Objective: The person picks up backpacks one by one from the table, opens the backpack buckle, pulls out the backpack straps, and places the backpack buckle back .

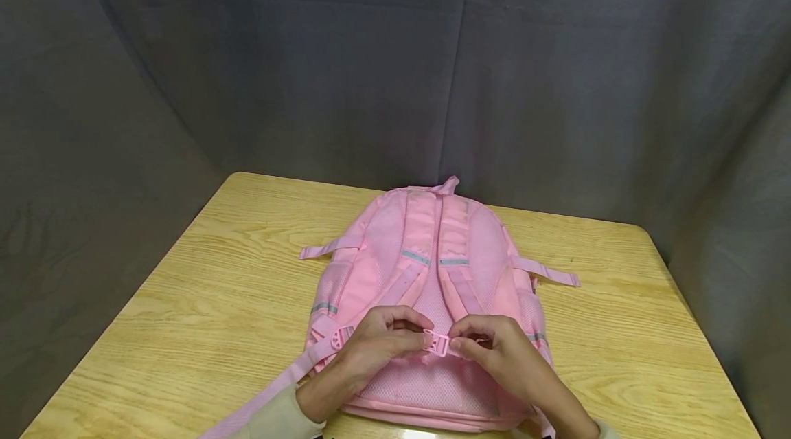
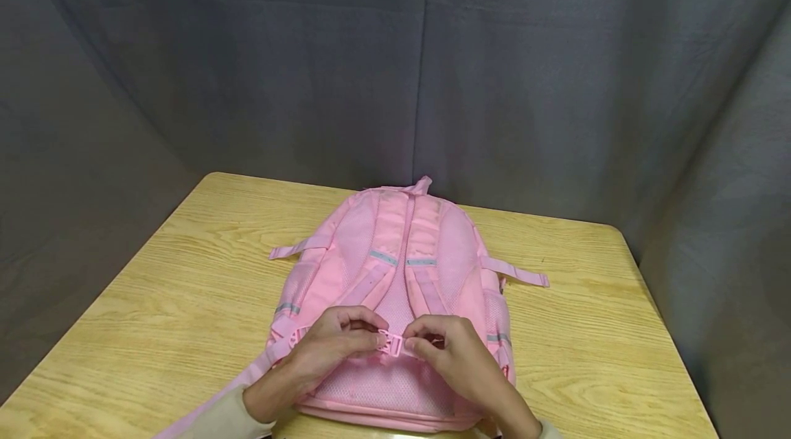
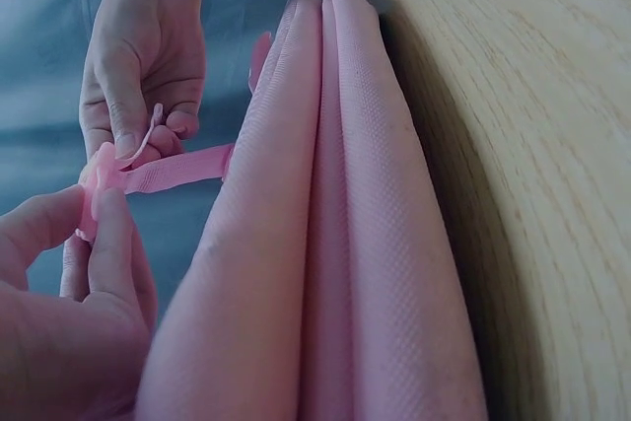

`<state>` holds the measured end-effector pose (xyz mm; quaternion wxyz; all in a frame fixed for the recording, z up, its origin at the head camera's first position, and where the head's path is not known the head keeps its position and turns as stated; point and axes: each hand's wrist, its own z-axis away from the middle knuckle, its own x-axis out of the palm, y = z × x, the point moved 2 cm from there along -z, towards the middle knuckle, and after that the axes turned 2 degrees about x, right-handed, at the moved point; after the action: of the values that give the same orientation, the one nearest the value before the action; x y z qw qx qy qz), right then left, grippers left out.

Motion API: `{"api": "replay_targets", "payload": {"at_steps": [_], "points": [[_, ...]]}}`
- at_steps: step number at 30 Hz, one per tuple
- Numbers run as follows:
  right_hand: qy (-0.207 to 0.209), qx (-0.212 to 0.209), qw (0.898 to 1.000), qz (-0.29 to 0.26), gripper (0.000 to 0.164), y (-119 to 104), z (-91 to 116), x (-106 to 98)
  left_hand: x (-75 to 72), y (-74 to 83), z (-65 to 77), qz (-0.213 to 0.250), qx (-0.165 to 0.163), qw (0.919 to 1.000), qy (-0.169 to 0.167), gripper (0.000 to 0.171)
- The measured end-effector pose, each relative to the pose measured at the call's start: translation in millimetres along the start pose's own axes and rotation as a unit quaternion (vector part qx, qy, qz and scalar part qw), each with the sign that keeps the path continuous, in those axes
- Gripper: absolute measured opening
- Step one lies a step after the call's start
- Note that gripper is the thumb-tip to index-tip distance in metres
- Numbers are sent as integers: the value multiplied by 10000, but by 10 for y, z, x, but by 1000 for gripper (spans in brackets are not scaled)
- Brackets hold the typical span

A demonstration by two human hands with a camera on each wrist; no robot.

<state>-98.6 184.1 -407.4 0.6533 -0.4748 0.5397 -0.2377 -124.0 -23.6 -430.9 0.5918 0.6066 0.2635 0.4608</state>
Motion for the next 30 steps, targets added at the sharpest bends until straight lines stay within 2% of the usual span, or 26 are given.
{"api": "replay_targets", "payload": {"at_steps": [21, 30], "points": [[-132, 20, 9997, -228, 8, -52, 2, 16, 12, 5, 6, -172, 53, 9998, -41, 29], [-28, 77, 9999, 142, 7, -84, 19, -36, 15, -3, 7, -114, 47, 9999, -92, 27]]}}
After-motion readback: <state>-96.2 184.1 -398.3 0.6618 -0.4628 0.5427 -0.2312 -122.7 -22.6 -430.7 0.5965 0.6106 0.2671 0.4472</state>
